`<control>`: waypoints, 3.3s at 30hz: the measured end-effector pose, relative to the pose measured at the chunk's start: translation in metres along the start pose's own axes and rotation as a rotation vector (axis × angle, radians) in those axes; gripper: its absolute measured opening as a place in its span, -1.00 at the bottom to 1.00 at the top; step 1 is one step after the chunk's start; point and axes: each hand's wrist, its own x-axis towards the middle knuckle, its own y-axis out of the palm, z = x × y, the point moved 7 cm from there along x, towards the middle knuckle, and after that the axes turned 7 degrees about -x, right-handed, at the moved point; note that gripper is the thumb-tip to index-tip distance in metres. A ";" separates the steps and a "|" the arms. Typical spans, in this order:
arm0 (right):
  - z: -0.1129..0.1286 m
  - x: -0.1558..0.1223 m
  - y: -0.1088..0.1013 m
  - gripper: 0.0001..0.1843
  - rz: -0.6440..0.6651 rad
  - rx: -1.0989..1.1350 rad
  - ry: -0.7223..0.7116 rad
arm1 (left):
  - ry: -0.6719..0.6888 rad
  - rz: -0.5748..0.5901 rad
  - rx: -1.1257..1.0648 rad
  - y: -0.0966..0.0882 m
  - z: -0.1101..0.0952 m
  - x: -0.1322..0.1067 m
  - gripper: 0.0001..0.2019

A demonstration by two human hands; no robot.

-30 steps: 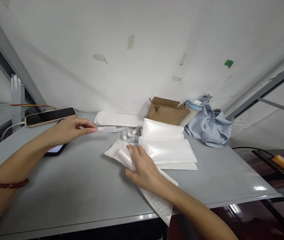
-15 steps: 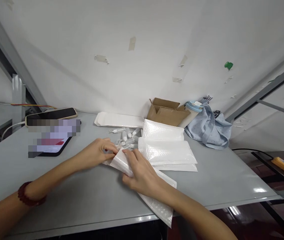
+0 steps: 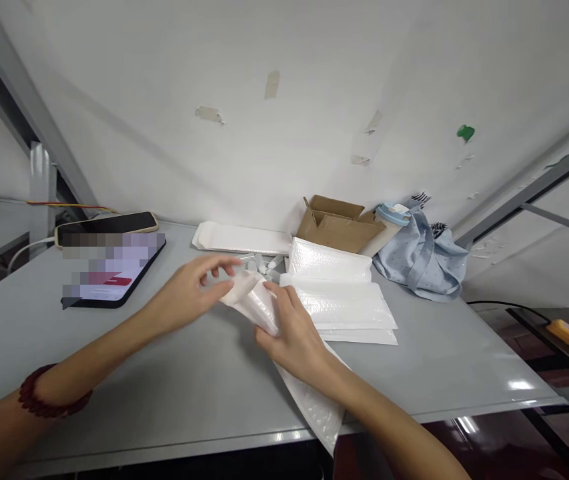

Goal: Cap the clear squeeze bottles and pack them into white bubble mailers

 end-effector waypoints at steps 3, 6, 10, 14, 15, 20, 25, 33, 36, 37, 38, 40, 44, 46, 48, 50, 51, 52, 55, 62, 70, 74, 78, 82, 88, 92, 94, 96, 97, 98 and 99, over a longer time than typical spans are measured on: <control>-0.007 0.002 -0.007 -0.32 -0.101 0.018 0.036 | -0.180 -0.124 -0.249 0.005 0.013 -0.002 -0.26; -0.009 0.002 -0.009 -0.34 -0.151 0.035 0.043 | -0.377 0.115 -0.498 0.042 0.019 -0.015 -0.24; -0.003 -0.002 -0.007 -0.34 -0.177 0.018 -0.008 | -0.432 0.230 -0.646 0.062 0.014 -0.025 -0.53; -0.006 -0.002 -0.012 -0.20 -0.148 0.130 0.055 | -0.455 0.162 -0.636 0.052 0.017 -0.021 -0.75; -0.009 -0.001 -0.013 -0.18 -0.125 0.180 0.098 | -0.438 0.156 -0.624 0.049 0.017 -0.020 -0.77; -0.025 0.010 -0.017 -0.39 0.006 0.428 0.227 | -0.360 0.180 -0.540 0.039 0.017 -0.014 -0.66; -0.031 0.015 -0.006 -0.45 0.100 0.713 0.311 | -0.319 0.180 -0.525 0.034 0.014 -0.011 -0.40; -0.027 0.016 -0.002 -0.37 0.097 1.054 0.298 | -0.171 0.300 -0.430 0.026 0.003 -0.008 -0.63; -0.030 0.015 0.001 -0.42 0.123 1.131 0.344 | -0.137 0.488 -0.458 0.027 0.001 -0.011 -0.53; -0.031 0.015 0.003 -0.44 0.143 1.160 0.371 | -0.147 0.527 -0.463 0.028 0.003 -0.012 -0.47; -0.032 0.014 0.006 -0.47 0.168 1.186 0.404 | -0.160 0.533 -0.463 0.028 0.006 -0.011 -0.44; -0.033 0.013 0.013 -0.51 0.226 1.227 0.482 | -0.170 0.472 -0.459 0.029 0.011 -0.008 -0.52; -0.026 0.009 0.030 -0.66 0.351 1.293 0.546 | -0.071 0.328 -0.454 0.033 0.006 -0.004 -0.83; -0.018 0.008 0.037 -0.76 0.432 1.330 0.476 | 0.001 0.263 -0.440 0.031 -0.002 -0.004 -0.77; -0.014 0.006 0.044 -0.72 0.480 1.380 0.409 | 0.039 0.192 -0.449 0.026 -0.007 -0.002 -0.74; -0.015 0.005 0.048 -0.64 0.455 1.407 0.344 | 0.010 0.147 -0.491 0.025 -0.007 0.005 -0.72; -0.015 0.005 0.051 -0.63 0.456 1.409 0.324 | -0.025 0.141 -0.522 0.027 -0.006 0.010 -0.71; -0.016 0.005 0.055 -0.62 0.473 1.408 0.327 | -0.067 0.146 -0.553 0.032 -0.005 0.017 -0.69; -0.019 0.001 0.071 -0.69 0.569 1.347 0.432 | -0.166 0.175 -0.574 0.057 -0.009 0.041 -0.62; -0.008 -0.004 0.080 -0.57 0.710 1.111 0.339 | -0.211 0.247 -0.366 0.114 -0.017 0.083 -0.59; -0.019 0.013 0.048 -0.76 0.444 1.013 0.297 | 0.051 0.089 0.280 0.021 0.029 0.128 -0.74; -0.021 0.015 0.045 -0.76 0.421 1.011 0.292 | 0.155 0.165 0.500 0.003 0.055 0.140 -0.75; -0.023 0.016 0.046 -0.71 0.408 1.008 0.286 | 0.218 0.233 0.621 0.005 0.066 0.142 -0.77; -0.023 0.016 0.046 -0.65 0.400 1.002 0.277 | 0.270 0.237 0.727 0.010 0.062 0.141 -0.79; -0.021 0.017 0.036 -0.71 0.307 0.975 0.259 | 0.327 0.123 0.873 0.013 0.040 0.133 -0.83; -0.025 0.019 0.017 -0.74 0.098 0.879 0.207 | 0.325 -0.094 0.941 -0.018 0.016 0.124 -0.79; -0.029 0.020 0.002 -0.75 -0.060 0.826 0.168 | 0.331 -0.198 0.957 -0.039 0.005 0.111 -0.77; -0.034 0.020 -0.018 -0.73 -0.238 0.748 0.123 | 0.373 -0.278 0.953 -0.058 -0.004 0.091 -0.78; -0.035 0.019 -0.031 -0.72 -0.337 0.676 0.091 | 0.467 -0.373 0.904 -0.067 -0.012 0.075 -0.81; -0.035 0.019 -0.042 -0.70 -0.416 0.609 0.062 | 0.503 -0.414 0.883 -0.072 -0.014 0.061 -0.83; -0.036 0.018 -0.052 -0.66 -0.474 0.582 0.051 | 0.524 -0.431 0.871 -0.075 -0.014 0.048 -0.84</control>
